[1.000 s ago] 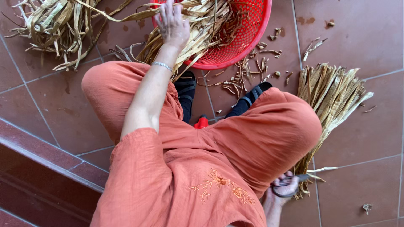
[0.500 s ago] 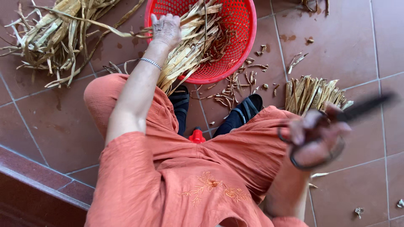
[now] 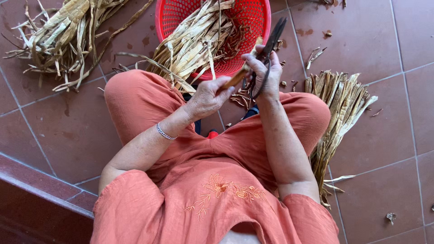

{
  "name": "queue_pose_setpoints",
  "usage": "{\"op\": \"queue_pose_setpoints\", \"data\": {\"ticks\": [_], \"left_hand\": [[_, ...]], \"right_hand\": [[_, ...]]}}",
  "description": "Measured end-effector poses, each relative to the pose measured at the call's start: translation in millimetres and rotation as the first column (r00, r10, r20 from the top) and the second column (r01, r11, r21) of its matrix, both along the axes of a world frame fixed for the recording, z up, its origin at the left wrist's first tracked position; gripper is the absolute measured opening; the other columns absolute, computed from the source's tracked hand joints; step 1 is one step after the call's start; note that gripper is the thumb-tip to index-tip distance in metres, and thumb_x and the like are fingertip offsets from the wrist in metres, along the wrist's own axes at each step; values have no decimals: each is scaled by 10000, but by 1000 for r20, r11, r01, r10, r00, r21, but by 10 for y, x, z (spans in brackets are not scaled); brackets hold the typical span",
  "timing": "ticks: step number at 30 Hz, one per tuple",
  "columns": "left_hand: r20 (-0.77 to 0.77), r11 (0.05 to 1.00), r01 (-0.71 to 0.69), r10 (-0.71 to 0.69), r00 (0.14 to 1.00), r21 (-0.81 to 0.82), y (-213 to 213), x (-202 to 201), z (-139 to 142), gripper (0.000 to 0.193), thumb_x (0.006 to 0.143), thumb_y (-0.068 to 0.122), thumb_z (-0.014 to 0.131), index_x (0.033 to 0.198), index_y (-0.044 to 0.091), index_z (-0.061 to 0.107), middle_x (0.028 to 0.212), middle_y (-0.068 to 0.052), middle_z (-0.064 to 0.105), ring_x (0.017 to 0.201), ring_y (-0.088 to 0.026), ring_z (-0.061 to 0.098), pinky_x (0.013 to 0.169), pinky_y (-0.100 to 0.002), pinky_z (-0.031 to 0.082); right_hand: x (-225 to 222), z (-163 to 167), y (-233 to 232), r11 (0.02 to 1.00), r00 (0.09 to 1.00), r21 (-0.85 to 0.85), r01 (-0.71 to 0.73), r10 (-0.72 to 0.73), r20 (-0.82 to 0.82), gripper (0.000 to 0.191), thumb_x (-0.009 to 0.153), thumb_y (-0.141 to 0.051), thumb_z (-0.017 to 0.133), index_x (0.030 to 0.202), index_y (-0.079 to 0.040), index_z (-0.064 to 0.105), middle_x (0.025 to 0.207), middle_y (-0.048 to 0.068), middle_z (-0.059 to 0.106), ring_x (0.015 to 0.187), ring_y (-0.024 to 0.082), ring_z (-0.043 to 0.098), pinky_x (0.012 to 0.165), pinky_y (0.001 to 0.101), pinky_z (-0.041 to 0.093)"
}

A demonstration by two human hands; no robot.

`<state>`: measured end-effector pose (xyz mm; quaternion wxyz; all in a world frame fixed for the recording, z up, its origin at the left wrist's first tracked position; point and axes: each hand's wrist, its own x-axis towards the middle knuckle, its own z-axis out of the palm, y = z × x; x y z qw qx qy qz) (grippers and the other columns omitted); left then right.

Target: The person sits on a tiled floor and uses scissors to trim the ends of dried plant stalks. They gather the trimmed stalks into a bundle, align them, and tie the bundle with a strip of material. The finished bundle is placed on the floor.

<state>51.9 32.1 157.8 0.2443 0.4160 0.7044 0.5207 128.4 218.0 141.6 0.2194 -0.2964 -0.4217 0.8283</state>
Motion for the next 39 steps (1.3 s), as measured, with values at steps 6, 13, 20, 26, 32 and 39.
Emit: {"op": "queue_pose_setpoints", "data": {"ticks": [6,13,20,26,32,39], "left_hand": [[352,981,-193,171,920,28,35,-439,-346,235,1035,130,636,1245,50,705,1135,-110,706,1048,-167,665,957,-313,555],[868,906,-301,-127,480,299,229,-558,-187,260,1053,150,564,1284,37,602,1098,-106,739,1009,-188,721,903,-356,608],[809,889,-387,34,587,243,261,-482,-130,234,1035,164,635,1237,48,613,813,-20,675,648,-91,639,580,-237,536],[762,916,-364,114,637,168,238,-344,-123,228,1025,203,682,1175,34,649,766,15,620,581,-45,565,511,-207,478],[727,953,-273,97,680,129,258,-272,-57,217,1026,232,656,1140,47,638,773,42,620,584,-42,585,528,-210,511],[711,975,-193,57,701,113,232,-206,27,197,1036,224,662,1079,32,671,723,20,629,595,-41,568,521,-205,464]], "right_hand": [[159,20,-84,865,988,491,-104,147,-51,303,983,6,725,1245,-35,578,1007,113,730,758,122,624,677,254,497],[281,83,-486,269,959,926,-265,177,223,293,923,-60,817,1142,-59,622,881,91,712,704,158,679,671,273,541],[339,43,-411,641,921,682,-351,370,125,373,1023,-95,708,1363,-38,567,1109,66,755,881,90,679,759,259,581],[331,95,-212,808,934,473,-351,339,115,636,1091,-536,420,1439,-19,546,1053,58,731,733,44,599,622,209,524],[334,166,-247,718,906,553,-422,313,285,727,1073,-640,362,1411,-32,576,930,1,607,725,49,545,628,218,504],[305,195,-293,636,907,659,-402,178,381,791,1032,-709,281,1285,-36,610,810,16,598,683,101,586,614,276,514]]}}
